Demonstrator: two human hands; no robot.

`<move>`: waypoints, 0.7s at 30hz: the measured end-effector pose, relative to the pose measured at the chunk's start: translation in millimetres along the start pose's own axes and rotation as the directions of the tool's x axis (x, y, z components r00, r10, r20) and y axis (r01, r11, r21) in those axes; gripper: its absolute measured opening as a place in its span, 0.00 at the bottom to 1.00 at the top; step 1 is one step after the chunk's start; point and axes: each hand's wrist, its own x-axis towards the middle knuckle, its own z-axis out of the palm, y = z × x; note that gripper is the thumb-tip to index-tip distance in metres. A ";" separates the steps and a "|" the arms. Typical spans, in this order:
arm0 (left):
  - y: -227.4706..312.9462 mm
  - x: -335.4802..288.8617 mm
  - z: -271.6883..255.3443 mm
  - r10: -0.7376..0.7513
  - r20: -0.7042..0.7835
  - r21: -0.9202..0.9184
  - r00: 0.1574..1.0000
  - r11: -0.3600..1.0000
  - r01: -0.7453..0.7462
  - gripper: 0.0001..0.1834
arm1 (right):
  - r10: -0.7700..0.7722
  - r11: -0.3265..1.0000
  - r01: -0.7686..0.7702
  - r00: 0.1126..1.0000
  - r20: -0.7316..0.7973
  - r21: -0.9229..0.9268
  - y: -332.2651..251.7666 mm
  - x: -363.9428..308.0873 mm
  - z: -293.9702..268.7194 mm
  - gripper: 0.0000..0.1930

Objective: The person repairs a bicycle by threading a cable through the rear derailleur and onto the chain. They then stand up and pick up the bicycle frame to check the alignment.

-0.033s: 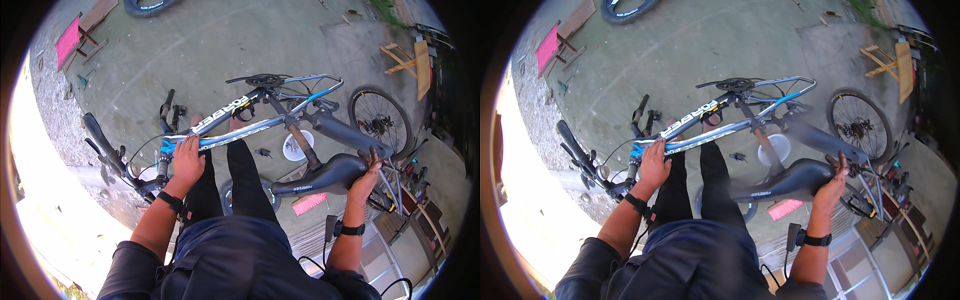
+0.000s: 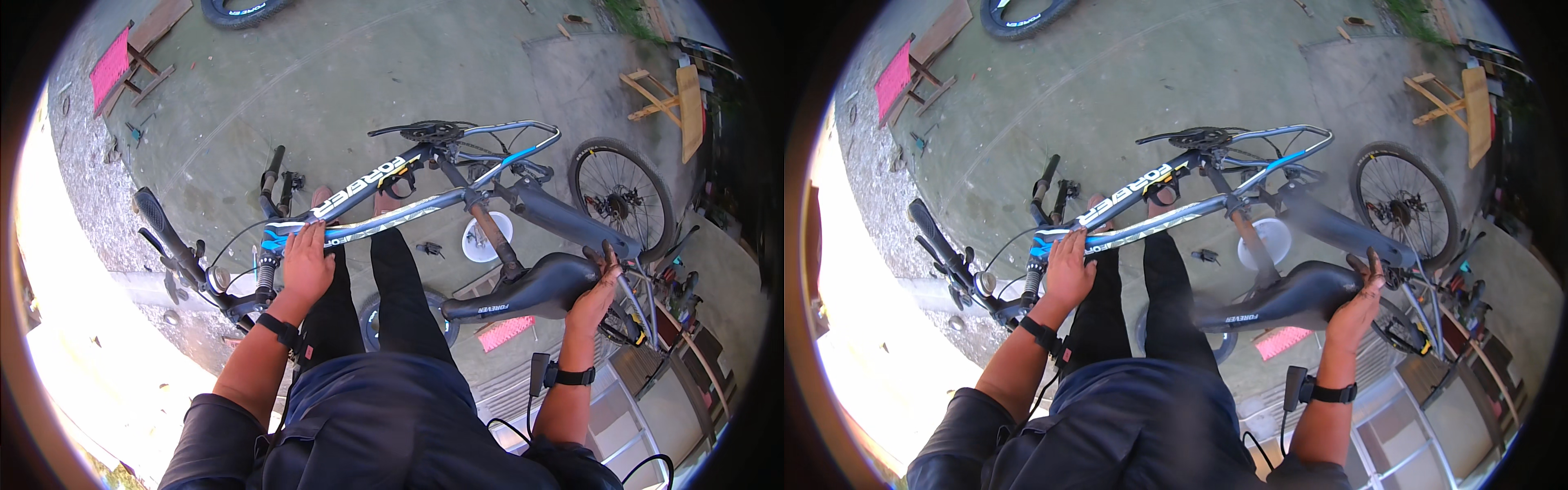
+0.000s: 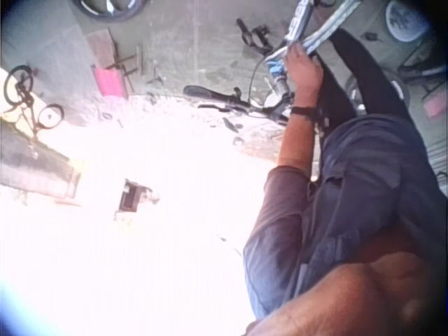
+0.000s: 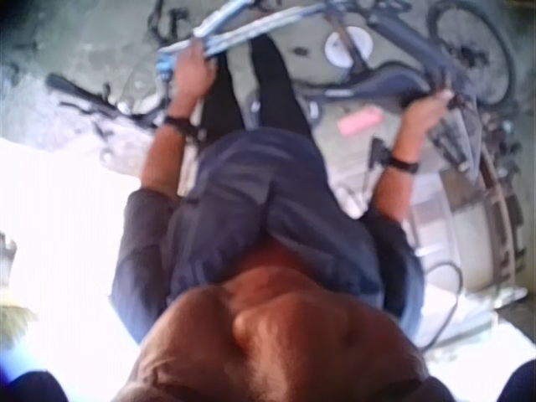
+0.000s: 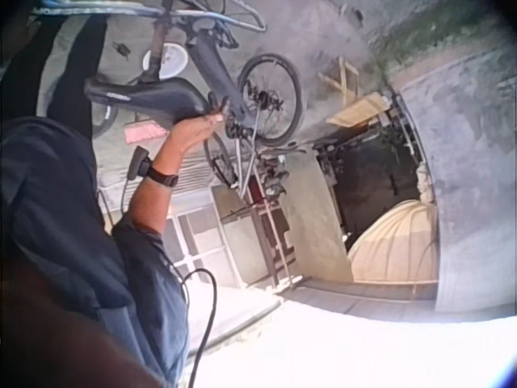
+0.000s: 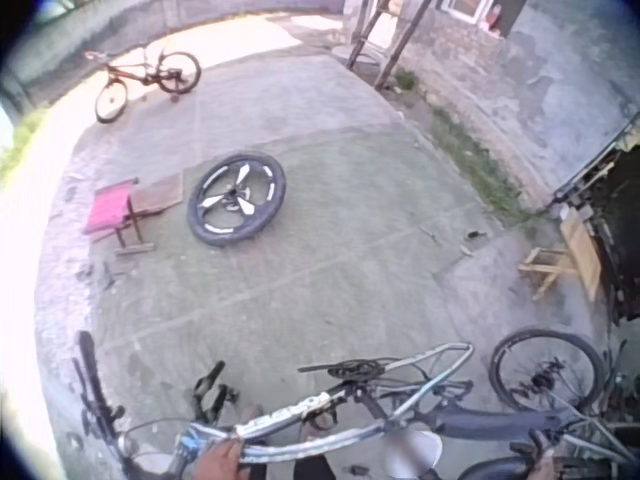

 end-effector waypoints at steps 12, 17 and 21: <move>-0.5 2.4 -1.2 -0.011 0.029 -0.008 1.000 1.000 0.011 0.37 | -0.006 1.000 0.006 1.000 -0.007 0.028 5.4 -1.4 -2.2 0.33; 0.6 3.1 -2.9 0.003 0.011 -0.030 1.000 1.000 -0.003 0.37 | -0.028 1.000 0.028 1.000 0.001 0.005 1.8 1.1 -1.8 0.34; 1.3 1.1 -3.8 0.006 0.004 -0.032 1.000 0.999 -0.006 0.37 | -0.029 1.000 0.029 1.000 -0.007 0.001 -1.5 0.5 -0.9 0.35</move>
